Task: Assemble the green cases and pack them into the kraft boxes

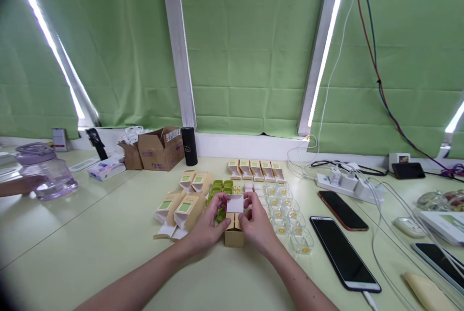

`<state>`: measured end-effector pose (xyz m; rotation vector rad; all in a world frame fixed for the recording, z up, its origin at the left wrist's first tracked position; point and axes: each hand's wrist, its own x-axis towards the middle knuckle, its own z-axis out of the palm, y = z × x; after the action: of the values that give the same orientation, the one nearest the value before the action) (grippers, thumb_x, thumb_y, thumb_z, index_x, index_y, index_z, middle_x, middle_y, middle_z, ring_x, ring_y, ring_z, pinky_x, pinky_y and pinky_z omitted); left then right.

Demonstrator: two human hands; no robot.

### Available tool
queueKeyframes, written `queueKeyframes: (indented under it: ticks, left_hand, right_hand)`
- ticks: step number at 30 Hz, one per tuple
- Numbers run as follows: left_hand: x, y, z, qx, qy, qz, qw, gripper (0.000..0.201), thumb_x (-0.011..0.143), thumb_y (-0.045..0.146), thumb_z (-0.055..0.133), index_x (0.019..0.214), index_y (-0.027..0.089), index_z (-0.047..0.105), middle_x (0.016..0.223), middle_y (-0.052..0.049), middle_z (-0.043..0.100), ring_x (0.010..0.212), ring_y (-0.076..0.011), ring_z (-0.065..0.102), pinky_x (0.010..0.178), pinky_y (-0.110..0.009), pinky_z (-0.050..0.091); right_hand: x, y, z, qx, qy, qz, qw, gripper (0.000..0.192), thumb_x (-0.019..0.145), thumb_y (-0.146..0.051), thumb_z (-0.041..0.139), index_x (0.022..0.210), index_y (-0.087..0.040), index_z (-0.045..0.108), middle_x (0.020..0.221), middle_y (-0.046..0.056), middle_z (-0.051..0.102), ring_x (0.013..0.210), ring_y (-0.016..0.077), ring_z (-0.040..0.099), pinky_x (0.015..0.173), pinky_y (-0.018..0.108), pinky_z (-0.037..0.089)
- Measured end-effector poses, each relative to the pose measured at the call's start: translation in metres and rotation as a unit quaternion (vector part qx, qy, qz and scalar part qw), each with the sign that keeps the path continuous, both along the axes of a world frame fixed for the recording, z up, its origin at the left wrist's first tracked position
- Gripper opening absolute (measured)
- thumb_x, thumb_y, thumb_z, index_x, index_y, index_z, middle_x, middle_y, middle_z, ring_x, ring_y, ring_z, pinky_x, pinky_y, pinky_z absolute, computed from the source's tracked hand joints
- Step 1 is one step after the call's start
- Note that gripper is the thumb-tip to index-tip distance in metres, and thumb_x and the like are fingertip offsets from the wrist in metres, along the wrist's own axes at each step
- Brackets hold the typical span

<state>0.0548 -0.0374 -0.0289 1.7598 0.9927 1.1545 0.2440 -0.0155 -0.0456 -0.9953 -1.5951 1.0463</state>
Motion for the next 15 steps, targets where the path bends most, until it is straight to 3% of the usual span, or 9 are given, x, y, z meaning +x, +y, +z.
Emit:
queueKeyframes:
  ticks: [6, 15]
  left_hand:
    - [0.0002, -0.0024, 0.0016, 0.005, 0.001, 0.005, 1.000, 0.045, 0.090, 0.018, 0.067, 0.130, 0.025, 0.048, 0.133, -0.013, 0.059, 0.122, -0.0285, 0.058, 0.109, -0.048, 0.047]
    - [-0.0004, -0.0033, -0.0016, 0.025, -0.001, 0.028, 0.999, 0.048, 0.088, 0.018, 0.068, 0.127, 0.026, 0.041, 0.125, -0.010, 0.055, 0.116, -0.0258, 0.057, 0.107, -0.045, 0.047]
  right_hand:
    - [0.0004, 0.0001, 0.0003, 0.011, -0.019, 0.012, 1.000, 0.038, 0.084, -0.028, 0.061, 0.120, -0.026, 0.050, 0.102, 0.001, 0.059, 0.074, 0.0170, 0.057, 0.068, 0.031, 0.048]
    - [0.0007, -0.0004, -0.0005, 0.028, -0.029, -0.007, 0.999, 0.034, 0.083, -0.028, 0.063, 0.115, -0.026, 0.052, 0.097, -0.001, 0.053, 0.068, 0.0144, 0.055, 0.063, 0.029, 0.046]
